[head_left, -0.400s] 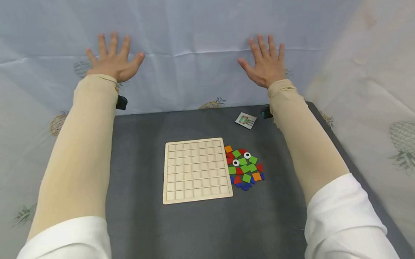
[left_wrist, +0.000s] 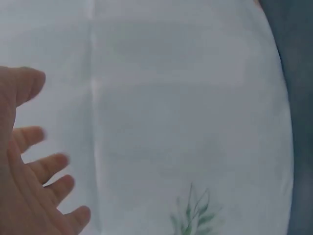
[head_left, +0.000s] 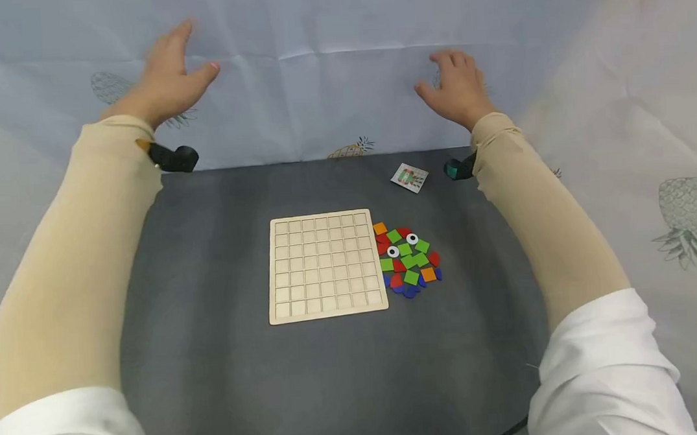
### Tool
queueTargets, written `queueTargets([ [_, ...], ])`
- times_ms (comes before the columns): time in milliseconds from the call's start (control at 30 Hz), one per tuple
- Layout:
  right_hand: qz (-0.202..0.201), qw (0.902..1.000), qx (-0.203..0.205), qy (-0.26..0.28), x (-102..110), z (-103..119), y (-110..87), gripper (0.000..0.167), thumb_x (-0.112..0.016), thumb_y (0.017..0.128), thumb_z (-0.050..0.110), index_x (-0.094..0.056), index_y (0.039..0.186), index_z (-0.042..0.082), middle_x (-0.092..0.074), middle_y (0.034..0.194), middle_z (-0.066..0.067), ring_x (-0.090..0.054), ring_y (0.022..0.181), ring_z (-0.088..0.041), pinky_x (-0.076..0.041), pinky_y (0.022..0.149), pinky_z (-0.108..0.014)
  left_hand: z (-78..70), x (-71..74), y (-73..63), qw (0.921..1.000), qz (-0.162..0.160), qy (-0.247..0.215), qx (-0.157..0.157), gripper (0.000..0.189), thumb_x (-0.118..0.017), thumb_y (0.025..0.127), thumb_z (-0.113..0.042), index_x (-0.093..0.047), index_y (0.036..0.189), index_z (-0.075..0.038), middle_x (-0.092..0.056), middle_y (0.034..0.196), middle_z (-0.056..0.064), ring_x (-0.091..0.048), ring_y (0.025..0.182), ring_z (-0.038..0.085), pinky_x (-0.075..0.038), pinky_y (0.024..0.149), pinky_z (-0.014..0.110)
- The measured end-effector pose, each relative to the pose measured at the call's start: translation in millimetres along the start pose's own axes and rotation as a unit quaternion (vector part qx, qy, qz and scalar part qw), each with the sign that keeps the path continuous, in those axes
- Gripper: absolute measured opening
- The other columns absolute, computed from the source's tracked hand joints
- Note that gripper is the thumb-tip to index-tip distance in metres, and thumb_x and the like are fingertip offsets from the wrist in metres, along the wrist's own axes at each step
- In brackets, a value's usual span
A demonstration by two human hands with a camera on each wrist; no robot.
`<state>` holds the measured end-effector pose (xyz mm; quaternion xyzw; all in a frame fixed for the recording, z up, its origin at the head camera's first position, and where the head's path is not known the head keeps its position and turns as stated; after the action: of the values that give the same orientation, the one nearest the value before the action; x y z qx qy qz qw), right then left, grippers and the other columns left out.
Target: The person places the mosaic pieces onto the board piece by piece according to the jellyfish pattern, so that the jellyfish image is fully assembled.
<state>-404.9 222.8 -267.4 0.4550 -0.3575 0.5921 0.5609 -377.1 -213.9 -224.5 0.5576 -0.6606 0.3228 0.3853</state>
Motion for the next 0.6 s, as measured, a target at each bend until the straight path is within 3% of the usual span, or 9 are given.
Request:
queueTargets([
  [100, 0.039, 0.9969, 0.016, 0.067, -4.7, -0.6, -25.1, 0.057, -0.042, 0.105, 0.04, -0.048, 0.149, 0.005, -0.035, 0.161, -0.018, -0.028, 0.151, -0.037, -0.026, 0.123, -0.058, 15.9, -1.9, -35.3, 0.9883, -0.023, -0.151, -0.002, 0.062, -0.038, 0.107, -0.042, -0.017, 0.164, -0.028, -0.021, 0.17, -0.004, -0.02, 0.158, 0.015, -0.019, 0.131, 0.04],
  [167, 0.068, 0.9931, 0.021, 0.094, -12.0, -2.6, -46.6, 0.05, -0.045, 0.106, 0.038, -0.057, 0.141, 0.004, -0.05, 0.151, -0.019, -0.044, 0.14, -0.037, -0.039, 0.113, -0.057, 29.5, -7.8, -60.8, 0.9601, -0.04, -0.277, -0.006, 0.053, -0.045, 0.107, -0.037, -0.036, 0.158, -0.024, -0.048, 0.156, -0.001, -0.048, 0.141, 0.013, -0.041, 0.118, 0.028],
  [200, 0.082, 0.991, 0.022, 0.104, -16.5, -3.8, -57.8, 0.048, -0.046, 0.106, 0.037, -0.06, 0.137, 0.004, -0.055, 0.145, -0.019, -0.05, 0.133, -0.036, -0.044, 0.107, -0.056, 35.3, -12.2, -72.8, 0.9381, -0.048, -0.342, -0.017, 0.049, -0.048, 0.107, -0.032, -0.043, 0.154, -0.019, -0.059, 0.144, 0.002, -0.059, 0.128, 0.013, -0.05, 0.106, 0.023],
  [333, 0.124, 0.9841, 0.03, 0.124, -38.4, -6.8, -101.6, 0.038, -0.051, 0.106, 0.033, -0.067, 0.127, 0.005, -0.067, 0.126, -0.019, -0.061, 0.111, -0.03, -0.05, 0.09, -0.045, 53.5, -42.0, -114.3, 0.8199, -0.046, -0.568, -0.053, 0.036, -0.056, 0.105, -0.015, -0.057, 0.137, 0.0, -0.072, 0.097, 0.009, -0.069, 0.077, 0.018, -0.057, 0.059, 0.023],
  [400, 0.141, 0.981, 0.034, 0.128, -51.5, -7.3, -120.2, 0.034, -0.053, 0.106, 0.03, -0.068, 0.124, 0.005, -0.068, 0.122, -0.018, -0.062, 0.104, -0.029, -0.05, 0.085, -0.041, 59.5, -63.8, -131.3, 0.7872, -0.028, -0.613, -0.059, 0.035, -0.053, 0.105, -0.012, -0.057, 0.136, 0.004, -0.071, 0.089, 0.011, -0.066, 0.07, 0.019, -0.055, 0.054, 0.026],
  [433, 0.15, 0.9792, 0.035, 0.131, -59.0, -7.5, -126.3, 0.032, -0.054, 0.106, 0.028, -0.069, 0.123, 0.005, -0.069, 0.12, -0.017, -0.062, 0.102, -0.027, -0.05, 0.083, -0.04, 63.2, -75.5, -136.3, 0.7761, -0.017, -0.627, -0.063, 0.035, -0.052, 0.106, -0.012, -0.056, 0.136, 0.005, -0.071, 0.089, 0.011, -0.066, 0.07, 0.02, -0.055, 0.054, 0.027],
  [500, 0.163, 0.9772, 0.041, 0.13, -75.2, -7.9, -135.2, 0.029, -0.055, 0.105, 0.025, -0.07, 0.12, 0.006, -0.071, 0.117, -0.015, -0.062, 0.098, -0.026, -0.05, 0.079, -0.037, 71.3, -100.0, -144.4, 0.7703, 0.004, -0.634, -0.068, 0.037, -0.049, 0.107, -0.014, -0.053, 0.139, 0.005, -0.07, 0.095, 0.009, -0.067, 0.075, 0.019, -0.056, 0.055, 0.027],
  [567, 0.176, 0.9742, 0.043, 0.135, -92.9, -8.9, -140.7, 0.027, -0.056, 0.105, 0.022, -0.071, 0.12, 0.005, -0.072, 0.115, -0.015, -0.063, 0.097, -0.026, -0.05, 0.078, -0.037, 81.6, -125.7, -149.7, 0.7761, 0.012, -0.628, -0.059, 0.039, -0.047, 0.108, -0.017, -0.052, 0.142, 0.004, -0.07, 0.104, 0.007, -0.068, 0.085, 0.017, -0.057, 0.058, 0.027],
  [600, 0.183, 0.9723, 0.043, 0.138, -102.0, -9.6, -142.6, 0.027, -0.056, 0.105, 0.021, -0.071, 0.12, 0.005, -0.072, 0.115, -0.015, -0.064, 0.098, -0.025, -0.051, 0.079, -0.036, 87.1, -138.5, -151.7, 0.7859, 0.013, -0.616, -0.05, 0.04, -0.048, 0.108, -0.018, -0.051, 0.143, 0.002, -0.069, 0.11, 0.007, -0.067, 0.091, 0.016, -0.057, 0.061, 0.026],
])
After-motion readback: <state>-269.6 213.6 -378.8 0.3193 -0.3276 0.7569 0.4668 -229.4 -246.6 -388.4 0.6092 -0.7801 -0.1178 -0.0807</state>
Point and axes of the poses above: each hand's wrist, its own y-axis towards the middle knuckle, its own x-axis out of the back of the hand, z = x × y, the point moved 7 cm from there along y, towards the middle knuckle
